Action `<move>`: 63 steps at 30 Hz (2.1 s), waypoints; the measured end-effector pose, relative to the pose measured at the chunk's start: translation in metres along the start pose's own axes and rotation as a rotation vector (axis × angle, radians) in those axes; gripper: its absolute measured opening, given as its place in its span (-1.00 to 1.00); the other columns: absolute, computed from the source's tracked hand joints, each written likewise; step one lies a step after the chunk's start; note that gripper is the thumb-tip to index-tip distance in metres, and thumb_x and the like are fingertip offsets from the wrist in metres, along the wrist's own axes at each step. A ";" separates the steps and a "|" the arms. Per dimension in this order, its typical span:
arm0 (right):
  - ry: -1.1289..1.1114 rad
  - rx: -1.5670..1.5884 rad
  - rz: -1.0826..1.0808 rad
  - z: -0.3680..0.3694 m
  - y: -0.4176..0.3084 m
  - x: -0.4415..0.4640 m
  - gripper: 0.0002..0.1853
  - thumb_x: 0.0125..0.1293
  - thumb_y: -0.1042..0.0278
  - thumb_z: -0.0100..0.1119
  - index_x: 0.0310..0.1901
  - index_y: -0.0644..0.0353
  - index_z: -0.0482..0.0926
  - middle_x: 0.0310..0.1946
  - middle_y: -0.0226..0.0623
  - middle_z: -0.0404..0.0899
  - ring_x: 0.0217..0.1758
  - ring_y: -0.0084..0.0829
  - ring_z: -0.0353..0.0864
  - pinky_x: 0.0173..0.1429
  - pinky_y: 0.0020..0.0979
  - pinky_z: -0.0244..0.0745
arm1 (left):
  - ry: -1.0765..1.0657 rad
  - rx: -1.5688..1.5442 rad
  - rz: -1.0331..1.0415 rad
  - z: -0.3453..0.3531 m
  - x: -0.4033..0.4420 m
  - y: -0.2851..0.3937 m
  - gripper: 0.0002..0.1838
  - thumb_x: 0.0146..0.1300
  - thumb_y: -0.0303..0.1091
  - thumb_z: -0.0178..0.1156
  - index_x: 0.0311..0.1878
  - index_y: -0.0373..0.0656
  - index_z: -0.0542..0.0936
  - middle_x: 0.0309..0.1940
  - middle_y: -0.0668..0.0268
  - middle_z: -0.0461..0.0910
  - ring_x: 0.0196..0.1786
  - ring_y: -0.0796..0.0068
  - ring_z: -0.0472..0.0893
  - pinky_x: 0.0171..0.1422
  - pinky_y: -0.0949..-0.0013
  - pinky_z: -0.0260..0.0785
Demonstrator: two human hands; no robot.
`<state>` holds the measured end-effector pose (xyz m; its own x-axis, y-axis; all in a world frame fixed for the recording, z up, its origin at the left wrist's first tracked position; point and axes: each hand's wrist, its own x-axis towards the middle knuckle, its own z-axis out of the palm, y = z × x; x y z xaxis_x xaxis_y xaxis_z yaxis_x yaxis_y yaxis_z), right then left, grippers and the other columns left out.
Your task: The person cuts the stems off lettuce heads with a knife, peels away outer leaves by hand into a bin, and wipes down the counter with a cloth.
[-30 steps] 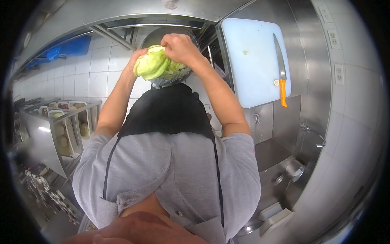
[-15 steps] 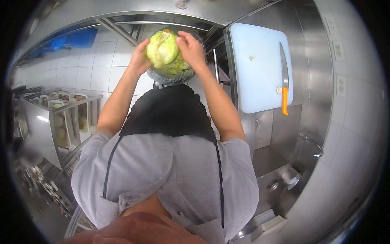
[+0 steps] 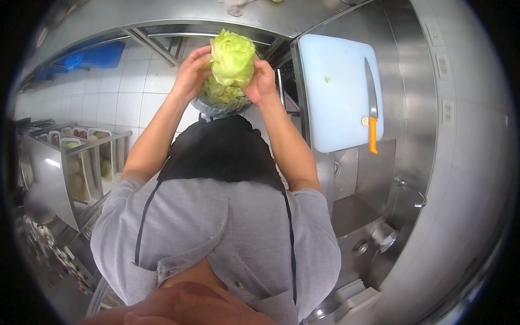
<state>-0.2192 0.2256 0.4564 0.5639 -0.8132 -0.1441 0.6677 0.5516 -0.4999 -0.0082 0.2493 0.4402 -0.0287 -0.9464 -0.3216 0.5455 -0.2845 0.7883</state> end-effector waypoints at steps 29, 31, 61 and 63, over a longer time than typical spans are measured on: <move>0.267 -1.570 -0.620 0.036 -0.018 0.003 -0.66 0.28 0.47 0.35 0.11 0.22 0.69 -0.14 -0.28 0.69 -0.21 -0.49 0.69 -0.10 -0.46 0.62 | -0.364 -0.464 -0.065 0.009 -0.016 0.010 -0.15 0.25 -0.10 0.27 0.56 -0.15 0.22 0.45 0.13 0.38 0.45 0.15 0.44 0.55 0.02 0.27; 0.297 -1.725 -0.860 0.042 -0.021 0.003 -0.68 0.29 0.47 0.33 0.09 0.19 0.70 -0.11 -0.25 0.67 -0.21 -0.47 0.69 -0.10 -0.45 0.62 | -0.404 -0.394 -0.014 0.013 -0.018 0.015 -0.14 0.23 -0.18 0.28 0.58 -0.14 0.19 0.45 0.13 0.37 0.46 0.16 0.43 0.54 0.04 0.28; 0.218 -1.356 -0.501 0.063 -0.027 0.011 -0.87 0.25 0.55 0.40 -0.17 0.32 0.73 -0.29 -0.34 0.73 -0.34 -0.62 0.70 -0.34 -0.56 0.60 | -0.357 -0.301 -0.134 0.005 -0.016 0.007 -0.19 0.33 -0.06 0.34 0.54 -0.09 0.23 0.38 0.18 0.44 0.40 0.24 0.49 0.47 0.07 0.40; 0.230 -1.477 -0.629 0.065 -0.027 0.010 -0.88 0.24 0.55 0.39 -0.19 0.32 0.74 -0.30 -0.35 0.72 -0.34 -0.62 0.69 -0.35 -0.55 0.61 | -0.346 -0.337 -0.131 0.005 -0.014 0.003 -0.20 0.33 -0.07 0.32 0.54 -0.08 0.22 0.38 0.17 0.44 0.40 0.21 0.49 0.47 0.06 0.40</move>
<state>-0.2001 0.2147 0.5237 0.2255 -0.9132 0.3393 -0.3484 -0.4008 -0.8473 -0.0098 0.2611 0.4500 -0.3597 -0.9177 -0.1689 0.7573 -0.3928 0.5217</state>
